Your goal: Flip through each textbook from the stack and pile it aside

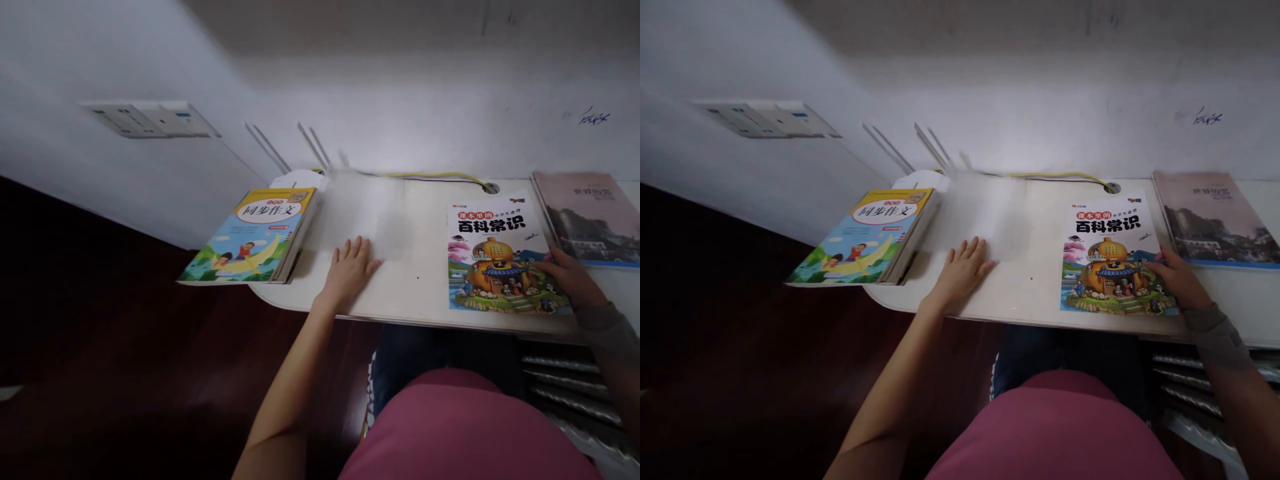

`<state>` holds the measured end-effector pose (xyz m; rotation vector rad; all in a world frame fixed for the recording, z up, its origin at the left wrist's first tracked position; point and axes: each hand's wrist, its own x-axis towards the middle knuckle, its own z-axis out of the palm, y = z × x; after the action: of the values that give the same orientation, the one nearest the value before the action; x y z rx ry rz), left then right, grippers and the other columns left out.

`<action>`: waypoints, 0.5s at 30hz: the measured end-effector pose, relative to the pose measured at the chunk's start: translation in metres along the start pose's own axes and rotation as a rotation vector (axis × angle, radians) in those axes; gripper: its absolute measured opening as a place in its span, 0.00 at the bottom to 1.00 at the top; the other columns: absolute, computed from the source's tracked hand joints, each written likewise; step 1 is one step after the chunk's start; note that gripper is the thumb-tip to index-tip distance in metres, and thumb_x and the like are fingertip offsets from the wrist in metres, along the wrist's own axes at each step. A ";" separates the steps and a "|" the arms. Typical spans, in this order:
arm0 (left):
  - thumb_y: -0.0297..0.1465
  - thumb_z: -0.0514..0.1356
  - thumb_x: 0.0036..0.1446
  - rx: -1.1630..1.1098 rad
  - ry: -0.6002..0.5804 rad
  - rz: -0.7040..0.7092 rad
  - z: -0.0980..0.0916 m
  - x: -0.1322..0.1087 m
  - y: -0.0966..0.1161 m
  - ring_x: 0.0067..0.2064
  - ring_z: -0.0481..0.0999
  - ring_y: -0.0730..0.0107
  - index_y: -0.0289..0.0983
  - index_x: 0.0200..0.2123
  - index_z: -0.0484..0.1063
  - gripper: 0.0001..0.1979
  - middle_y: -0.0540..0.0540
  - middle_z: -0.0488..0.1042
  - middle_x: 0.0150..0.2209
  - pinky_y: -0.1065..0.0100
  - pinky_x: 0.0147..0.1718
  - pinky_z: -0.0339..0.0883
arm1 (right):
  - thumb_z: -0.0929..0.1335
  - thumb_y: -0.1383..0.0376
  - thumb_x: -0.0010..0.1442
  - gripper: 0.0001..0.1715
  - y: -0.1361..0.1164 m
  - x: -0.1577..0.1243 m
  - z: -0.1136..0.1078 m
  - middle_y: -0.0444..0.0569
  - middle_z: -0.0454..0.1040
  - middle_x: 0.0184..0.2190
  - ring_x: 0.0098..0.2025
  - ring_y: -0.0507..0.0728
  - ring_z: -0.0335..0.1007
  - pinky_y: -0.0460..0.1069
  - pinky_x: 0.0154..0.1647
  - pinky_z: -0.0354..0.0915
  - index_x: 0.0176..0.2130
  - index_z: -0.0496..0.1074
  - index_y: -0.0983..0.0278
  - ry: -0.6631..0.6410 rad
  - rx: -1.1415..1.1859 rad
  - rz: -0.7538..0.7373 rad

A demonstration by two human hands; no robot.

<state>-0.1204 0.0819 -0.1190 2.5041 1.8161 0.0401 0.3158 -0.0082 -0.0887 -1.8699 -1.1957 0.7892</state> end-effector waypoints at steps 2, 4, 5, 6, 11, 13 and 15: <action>0.46 0.41 0.65 -0.015 -0.004 0.024 0.002 -0.002 -0.006 0.67 0.49 0.41 0.31 0.65 0.51 0.33 0.33 0.52 0.67 0.42 0.60 0.49 | 0.67 0.60 0.48 0.12 -0.015 -0.001 -0.006 0.45 0.72 0.27 0.31 0.56 0.67 0.50 0.33 0.63 0.36 0.69 0.60 0.018 -0.029 -0.032; 0.46 0.42 0.65 -0.029 0.017 0.033 0.006 -0.002 -0.008 0.67 0.49 0.42 0.31 0.65 0.52 0.32 0.34 0.52 0.67 0.42 0.60 0.49 | 0.66 0.63 0.51 0.23 -0.034 -0.002 -0.012 0.48 0.74 0.35 0.35 0.55 0.67 0.51 0.37 0.63 0.48 0.69 0.60 0.088 -0.079 -0.110; 0.46 0.42 0.65 -0.033 0.031 0.032 0.008 -0.003 -0.008 0.67 0.49 0.42 0.31 0.65 0.52 0.32 0.34 0.52 0.67 0.42 0.60 0.49 | 0.65 0.64 0.52 0.26 -0.046 -0.003 -0.016 0.50 0.74 0.38 0.35 0.55 0.68 0.51 0.37 0.63 0.52 0.68 0.60 0.092 -0.109 -0.139; 0.46 0.42 0.65 -0.036 0.044 0.031 0.009 -0.003 -0.007 0.67 0.49 0.42 0.31 0.65 0.52 0.32 0.33 0.51 0.67 0.43 0.60 0.48 | 0.64 0.65 0.53 0.25 -0.059 -0.003 -0.018 0.50 0.75 0.38 0.33 0.54 0.68 0.51 0.36 0.63 0.52 0.70 0.60 0.073 -0.153 -0.157; 0.46 0.42 0.65 -0.030 0.068 0.033 0.011 -0.004 -0.004 0.67 0.49 0.42 0.31 0.65 0.53 0.32 0.33 0.52 0.66 0.43 0.60 0.48 | 0.62 0.71 0.53 0.16 -0.127 -0.001 -0.017 0.47 0.74 0.25 0.22 0.50 0.63 0.49 0.28 0.61 0.34 0.79 0.64 -0.029 -0.422 -0.251; 0.45 0.42 0.65 -0.022 0.060 0.031 0.008 -0.005 -0.003 0.67 0.49 0.42 0.30 0.65 0.52 0.32 0.34 0.52 0.67 0.44 0.61 0.48 | 0.64 0.74 0.52 0.15 -0.146 0.000 -0.011 0.45 0.75 0.23 0.22 0.50 0.64 0.49 0.29 0.61 0.32 0.79 0.64 -0.019 -0.547 -0.378; 0.45 0.42 0.66 -0.017 0.052 0.027 0.006 -0.005 -0.001 0.67 0.49 0.43 0.30 0.65 0.52 0.32 0.34 0.51 0.67 0.45 0.61 0.47 | 0.65 0.75 0.51 0.14 -0.158 0.001 -0.008 0.45 0.76 0.23 0.24 0.50 0.66 0.48 0.30 0.63 0.31 0.80 0.63 -0.010 -0.622 -0.474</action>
<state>-0.1228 0.0771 -0.1250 2.5390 1.7930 0.1232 0.2513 0.0330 0.0503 -1.9115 -1.9520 0.1646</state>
